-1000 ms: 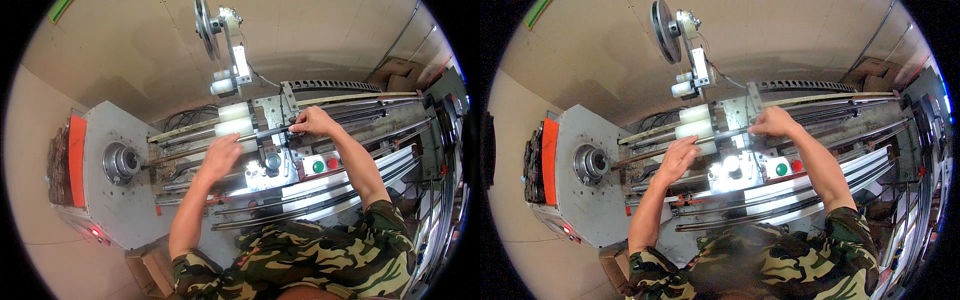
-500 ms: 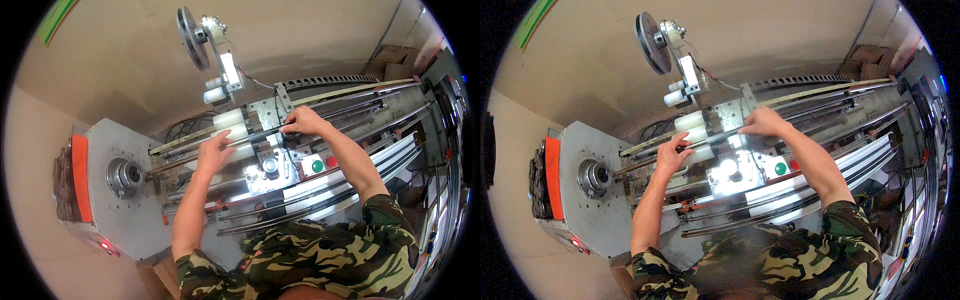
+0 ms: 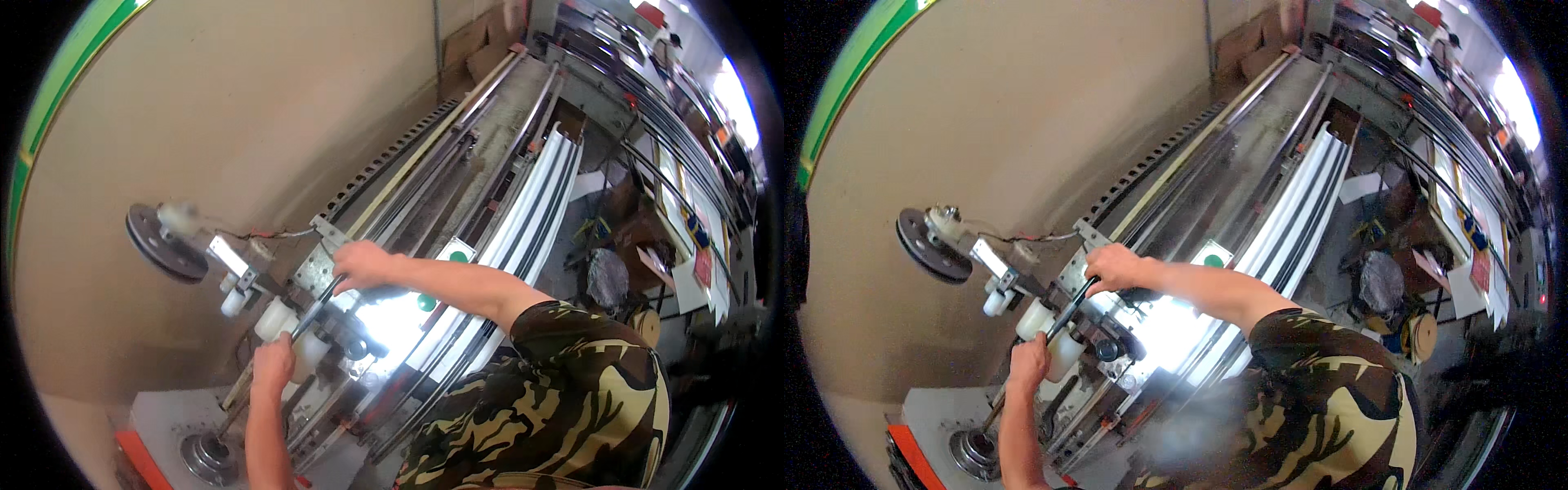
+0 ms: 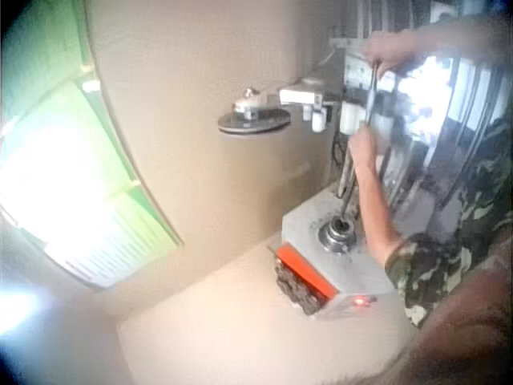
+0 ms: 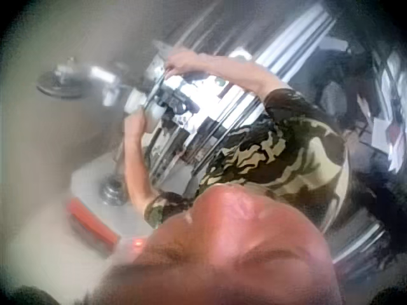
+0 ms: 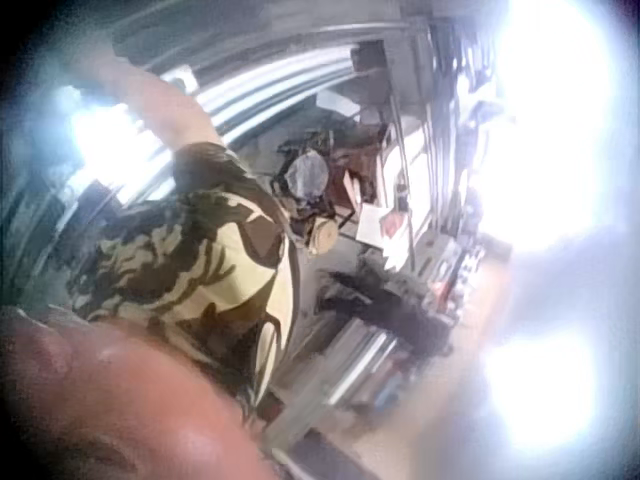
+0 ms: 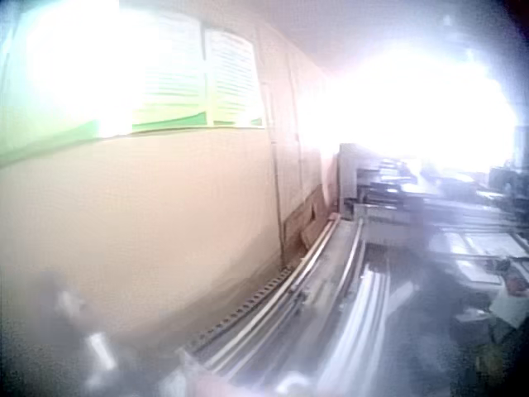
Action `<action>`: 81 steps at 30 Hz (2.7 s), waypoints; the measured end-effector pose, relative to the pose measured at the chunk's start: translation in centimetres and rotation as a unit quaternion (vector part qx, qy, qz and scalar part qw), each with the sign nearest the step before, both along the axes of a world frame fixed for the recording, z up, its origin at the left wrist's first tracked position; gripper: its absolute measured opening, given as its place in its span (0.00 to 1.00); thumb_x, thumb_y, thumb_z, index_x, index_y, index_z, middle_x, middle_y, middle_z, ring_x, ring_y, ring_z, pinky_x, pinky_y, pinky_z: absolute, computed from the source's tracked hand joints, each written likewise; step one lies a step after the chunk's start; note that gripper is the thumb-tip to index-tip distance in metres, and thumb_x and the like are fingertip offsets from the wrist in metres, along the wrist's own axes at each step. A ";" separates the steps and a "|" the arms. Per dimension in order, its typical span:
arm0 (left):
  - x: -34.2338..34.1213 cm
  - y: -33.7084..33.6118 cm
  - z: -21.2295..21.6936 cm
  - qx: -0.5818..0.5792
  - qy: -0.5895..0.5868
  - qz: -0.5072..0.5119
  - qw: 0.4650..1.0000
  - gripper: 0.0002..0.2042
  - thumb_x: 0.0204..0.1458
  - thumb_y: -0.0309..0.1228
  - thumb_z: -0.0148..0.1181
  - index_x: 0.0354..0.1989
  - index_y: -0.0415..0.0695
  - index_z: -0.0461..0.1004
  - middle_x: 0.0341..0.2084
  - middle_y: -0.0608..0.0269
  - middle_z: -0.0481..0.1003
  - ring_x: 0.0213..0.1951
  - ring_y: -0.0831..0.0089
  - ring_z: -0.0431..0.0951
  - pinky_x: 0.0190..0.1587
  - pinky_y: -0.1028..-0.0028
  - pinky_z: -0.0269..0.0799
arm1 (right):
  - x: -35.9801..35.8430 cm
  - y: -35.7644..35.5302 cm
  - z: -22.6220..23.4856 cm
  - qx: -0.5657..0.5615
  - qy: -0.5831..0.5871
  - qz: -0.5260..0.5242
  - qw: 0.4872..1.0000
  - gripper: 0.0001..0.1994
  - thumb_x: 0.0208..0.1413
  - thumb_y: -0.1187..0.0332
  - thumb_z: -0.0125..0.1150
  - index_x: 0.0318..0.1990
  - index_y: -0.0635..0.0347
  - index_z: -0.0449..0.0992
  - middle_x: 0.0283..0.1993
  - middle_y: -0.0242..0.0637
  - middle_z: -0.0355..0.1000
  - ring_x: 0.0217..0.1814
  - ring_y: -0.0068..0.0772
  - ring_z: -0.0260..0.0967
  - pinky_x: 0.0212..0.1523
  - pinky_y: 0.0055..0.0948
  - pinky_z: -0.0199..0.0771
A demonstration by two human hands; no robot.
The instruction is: The person repeatedly picks up long metal rods and inserts them into a machine with rollers and guides, then removes the rods and places them on a nearby surface. The person continues this cycle throughout the clip, handling the rods one at a time.
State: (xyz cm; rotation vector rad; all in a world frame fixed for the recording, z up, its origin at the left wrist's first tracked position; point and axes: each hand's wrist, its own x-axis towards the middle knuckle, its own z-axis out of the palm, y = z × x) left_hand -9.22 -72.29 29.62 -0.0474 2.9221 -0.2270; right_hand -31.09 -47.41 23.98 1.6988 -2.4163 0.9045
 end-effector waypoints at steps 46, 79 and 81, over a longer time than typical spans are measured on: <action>2.3 0.3 0.0 0.084 0.046 0.007 0.995 0.17 0.59 0.46 0.57 0.33 0.42 0.78 0.24 0.46 0.80 0.32 0.46 0.81 0.38 0.52 0.77 | -0.1 -5.8 4.2 0.285 -0.353 0.154 0.878 0.16 0.59 0.56 0.67 0.40 0.63 0.85 0.26 0.30 0.74 0.27 0.22 0.68 0.28 0.27 0.67; 5.5 1.6 2.0 0.321 0.104 0.197 0.921 0.24 0.45 0.42 0.63 0.51 0.44 0.80 0.45 0.54 0.80 0.47 0.55 0.80 0.52 0.60 0.75 | -0.4 -6.3 4.5 0.332 -0.397 0.165 0.840 0.18 0.61 0.53 0.66 0.38 0.61 0.85 0.19 0.25 0.66 0.17 0.17 0.57 0.17 0.22 0.54; 5.3 1.4 2.4 0.329 0.088 0.206 0.917 0.26 0.43 0.42 0.64 0.52 0.45 0.79 0.48 0.53 0.79 0.50 0.56 0.79 0.54 0.61 0.74 | -0.4 -6.4 4.3 0.326 -0.387 0.165 0.847 0.18 0.61 0.53 0.66 0.38 0.61 0.85 0.19 0.25 0.65 0.16 0.17 0.56 0.17 0.22 0.53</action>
